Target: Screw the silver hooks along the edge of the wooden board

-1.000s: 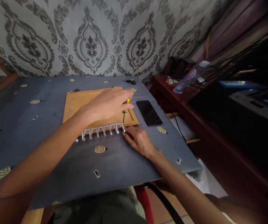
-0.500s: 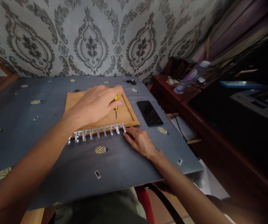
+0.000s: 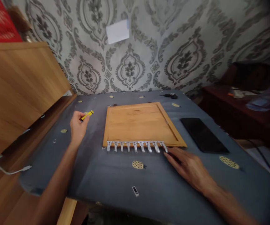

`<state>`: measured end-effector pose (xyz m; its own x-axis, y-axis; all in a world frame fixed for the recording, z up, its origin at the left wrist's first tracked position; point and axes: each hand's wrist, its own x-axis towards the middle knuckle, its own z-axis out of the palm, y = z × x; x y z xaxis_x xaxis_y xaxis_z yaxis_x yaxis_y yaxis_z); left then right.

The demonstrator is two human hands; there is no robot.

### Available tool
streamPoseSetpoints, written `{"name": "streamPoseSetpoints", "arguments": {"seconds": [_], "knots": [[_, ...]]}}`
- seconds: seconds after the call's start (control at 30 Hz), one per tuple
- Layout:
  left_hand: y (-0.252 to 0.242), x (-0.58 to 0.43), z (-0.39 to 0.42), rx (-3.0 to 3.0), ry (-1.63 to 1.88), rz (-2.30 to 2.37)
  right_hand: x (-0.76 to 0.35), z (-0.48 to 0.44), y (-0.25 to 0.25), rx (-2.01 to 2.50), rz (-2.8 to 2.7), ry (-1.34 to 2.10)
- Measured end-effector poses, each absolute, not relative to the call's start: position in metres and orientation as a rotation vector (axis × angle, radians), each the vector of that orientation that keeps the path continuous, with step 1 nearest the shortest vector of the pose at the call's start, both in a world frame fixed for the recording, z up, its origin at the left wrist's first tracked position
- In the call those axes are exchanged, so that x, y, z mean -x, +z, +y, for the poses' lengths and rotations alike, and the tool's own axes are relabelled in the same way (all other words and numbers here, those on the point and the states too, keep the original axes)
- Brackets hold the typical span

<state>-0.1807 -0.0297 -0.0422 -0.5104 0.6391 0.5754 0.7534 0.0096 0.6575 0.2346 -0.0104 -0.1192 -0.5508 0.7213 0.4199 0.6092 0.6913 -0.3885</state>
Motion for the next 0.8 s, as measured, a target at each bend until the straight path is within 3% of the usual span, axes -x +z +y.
{"name": "streamPoseSetpoints", "arguments": {"seconds": [0.3, 0.8], "knots": [[-0.085, 0.168, -0.06, 1.675, -1.174, -2.337, -0.237, -0.006, -0.126, 0.973, -2.345, 0.209], [-0.094, 0.183, -0.049, 1.877, -0.919, -2.362, -0.237, -0.007, -0.123, 0.975, -2.35, 0.186]]}}
